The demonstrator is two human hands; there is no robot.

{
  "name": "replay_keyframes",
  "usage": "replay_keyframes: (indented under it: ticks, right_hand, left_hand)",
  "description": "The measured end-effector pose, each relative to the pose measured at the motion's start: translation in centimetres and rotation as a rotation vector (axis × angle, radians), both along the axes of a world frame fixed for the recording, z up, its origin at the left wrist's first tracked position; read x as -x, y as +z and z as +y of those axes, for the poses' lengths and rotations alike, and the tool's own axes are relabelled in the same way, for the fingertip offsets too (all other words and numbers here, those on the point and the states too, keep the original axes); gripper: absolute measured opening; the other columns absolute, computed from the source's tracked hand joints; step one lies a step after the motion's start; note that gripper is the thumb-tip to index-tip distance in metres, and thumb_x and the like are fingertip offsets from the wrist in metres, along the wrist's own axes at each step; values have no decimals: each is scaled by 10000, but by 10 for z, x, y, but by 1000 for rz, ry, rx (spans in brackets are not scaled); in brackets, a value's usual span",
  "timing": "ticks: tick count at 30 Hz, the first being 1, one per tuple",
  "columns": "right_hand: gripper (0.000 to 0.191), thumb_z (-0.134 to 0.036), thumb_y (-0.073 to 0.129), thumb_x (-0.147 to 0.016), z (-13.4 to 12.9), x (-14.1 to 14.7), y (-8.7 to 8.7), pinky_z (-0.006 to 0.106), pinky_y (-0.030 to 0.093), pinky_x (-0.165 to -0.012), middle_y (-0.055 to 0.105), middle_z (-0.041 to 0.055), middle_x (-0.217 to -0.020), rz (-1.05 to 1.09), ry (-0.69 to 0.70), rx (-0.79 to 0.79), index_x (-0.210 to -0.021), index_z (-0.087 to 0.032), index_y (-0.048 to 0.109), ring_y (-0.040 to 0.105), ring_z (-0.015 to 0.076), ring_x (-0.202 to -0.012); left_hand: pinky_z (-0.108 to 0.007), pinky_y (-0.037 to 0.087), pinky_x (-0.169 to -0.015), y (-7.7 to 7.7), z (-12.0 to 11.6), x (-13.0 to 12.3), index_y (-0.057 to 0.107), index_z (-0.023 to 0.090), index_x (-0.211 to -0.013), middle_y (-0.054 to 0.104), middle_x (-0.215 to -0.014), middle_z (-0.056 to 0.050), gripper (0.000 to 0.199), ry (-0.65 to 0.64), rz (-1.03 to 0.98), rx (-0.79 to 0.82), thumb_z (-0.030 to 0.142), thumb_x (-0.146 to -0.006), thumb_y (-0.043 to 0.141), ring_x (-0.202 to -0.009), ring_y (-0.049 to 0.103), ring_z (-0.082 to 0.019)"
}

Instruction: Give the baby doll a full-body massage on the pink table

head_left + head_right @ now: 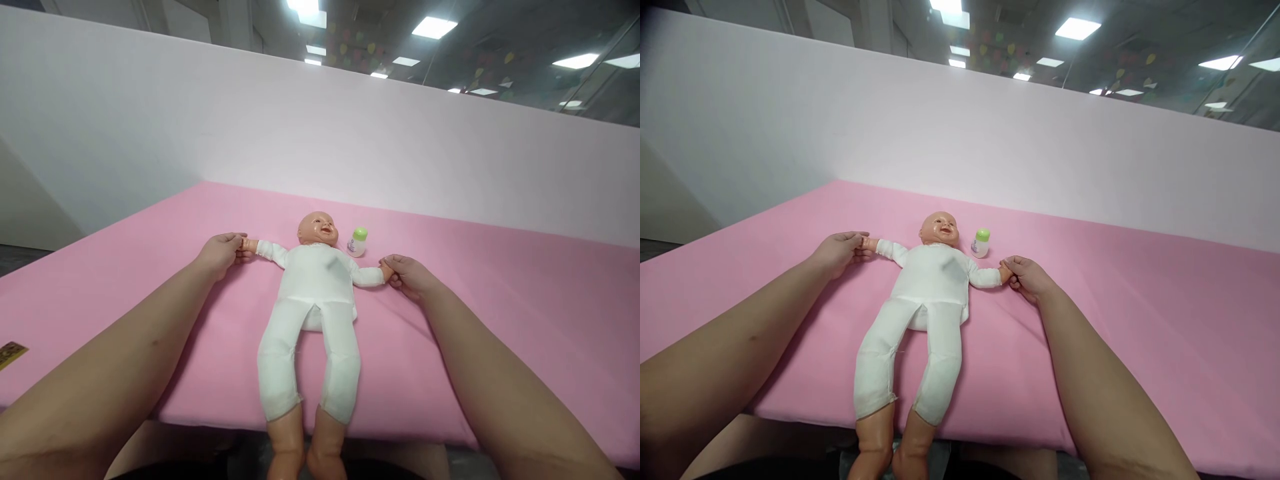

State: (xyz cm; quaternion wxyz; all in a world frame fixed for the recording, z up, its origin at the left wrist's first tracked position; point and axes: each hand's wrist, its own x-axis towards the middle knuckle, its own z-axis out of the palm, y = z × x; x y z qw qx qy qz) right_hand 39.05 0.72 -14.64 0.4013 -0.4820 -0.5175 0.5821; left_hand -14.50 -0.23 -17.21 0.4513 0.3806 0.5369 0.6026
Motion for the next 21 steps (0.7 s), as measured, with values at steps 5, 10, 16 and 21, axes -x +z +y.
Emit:
replay_keyframes:
  ticks: [5, 10, 16, 21]
  right_hand:
    - [300, -349, 820, -872, 2, 0, -1, 248, 466, -509, 676, 44, -858, 31, -60, 18, -1136, -238, 730, 551, 133, -627]
    - [329, -256, 825, -842, 0, -3, 3, 273, 560, -614, 713, 86, -1011, 103, -26, 29, -1159, -226, 745, 638, 179, -776]
    - [466, -338, 876, -813, -14, 11, 9, 284, 558, -611, 718, 68, -1019, 166, 89, 18, -1244, -261, 714, 655, 199, -809]
    - [947, -251, 933, -738, -26, 38, 11, 347, 629, -713, 738, 46, -1087, 138, 131, 13, -1540, -369, 444, 704, 217, -812]
  left_hand:
    - [-450, 679, -751, 1, -2, 0, 686, 83, -1258, 746, -1045, -204, 411, -16, -20, -3, 159, -861, 755, -813, 775, -267]
    - [-430, 667, -790, 3, -7, 0, 673, 105, -1303, 741, -1097, -182, 570, -44, -17, -32, 100, -754, 824, -801, 763, -237]
    - [-342, 631, -738, 13, -14, -13, 704, 167, -1233, 748, -1028, -124, 486, -16, -52, -110, 317, -801, 868, -763, 730, -188]
    - [-348, 607, -712, 20, -21, -33, 736, 158, -1065, 759, -932, -118, 428, -92, 118, -15, 479, -810, 859, -752, 727, -231]
